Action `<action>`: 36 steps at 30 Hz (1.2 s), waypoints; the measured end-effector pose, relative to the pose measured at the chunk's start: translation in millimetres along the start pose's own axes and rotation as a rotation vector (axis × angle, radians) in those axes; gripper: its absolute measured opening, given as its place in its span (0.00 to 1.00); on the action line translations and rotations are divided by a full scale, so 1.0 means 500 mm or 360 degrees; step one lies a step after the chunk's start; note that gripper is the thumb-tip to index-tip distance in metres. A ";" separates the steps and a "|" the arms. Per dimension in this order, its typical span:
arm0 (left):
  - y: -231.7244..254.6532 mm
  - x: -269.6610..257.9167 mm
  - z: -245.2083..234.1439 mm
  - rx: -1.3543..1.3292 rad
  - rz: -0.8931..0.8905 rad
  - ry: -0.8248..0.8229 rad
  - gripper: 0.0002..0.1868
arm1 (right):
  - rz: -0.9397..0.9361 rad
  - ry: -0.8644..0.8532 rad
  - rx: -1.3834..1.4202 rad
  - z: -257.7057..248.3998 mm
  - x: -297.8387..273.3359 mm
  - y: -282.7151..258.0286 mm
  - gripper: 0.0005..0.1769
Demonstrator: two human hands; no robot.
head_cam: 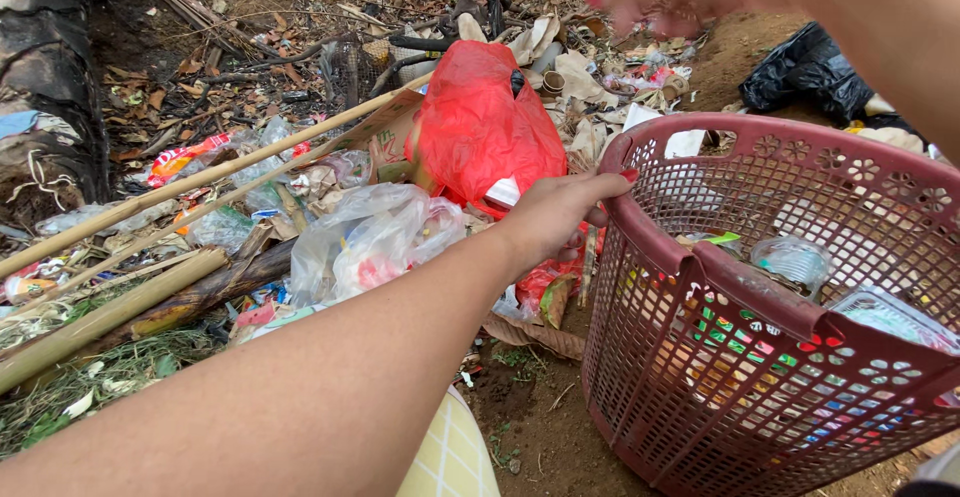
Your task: The person picks up plastic bags and other litter from the ground and places them into a red basket.
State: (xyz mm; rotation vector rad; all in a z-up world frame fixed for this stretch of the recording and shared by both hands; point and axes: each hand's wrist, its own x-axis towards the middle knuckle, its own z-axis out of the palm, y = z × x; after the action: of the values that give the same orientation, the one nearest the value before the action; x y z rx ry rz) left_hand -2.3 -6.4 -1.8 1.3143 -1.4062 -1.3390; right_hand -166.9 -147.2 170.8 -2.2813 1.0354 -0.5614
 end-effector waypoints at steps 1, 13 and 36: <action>0.000 0.000 0.002 0.0011 -0.0003 0.0008 0.27 | 0.0417 0.0114 -0.0134 0.017 -0.030 0.033 0.22; 0.002 0.007 0.019 -0.0138 -0.0048 0.0020 0.22 | 0.1006 -0.0349 -0.0878 0.172 -0.146 0.488 0.20; -0.002 0.006 0.032 -0.0217 -0.0040 0.0219 0.21 | 0.0921 -0.0037 -0.1132 0.128 -0.165 0.393 0.17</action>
State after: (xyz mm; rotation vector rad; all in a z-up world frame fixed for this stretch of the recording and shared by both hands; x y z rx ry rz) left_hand -18.0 -6.2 -5.2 1.3106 -1.1885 -1.3109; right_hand -286.9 -168.4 -15.2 -2.3382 2.0226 0.1031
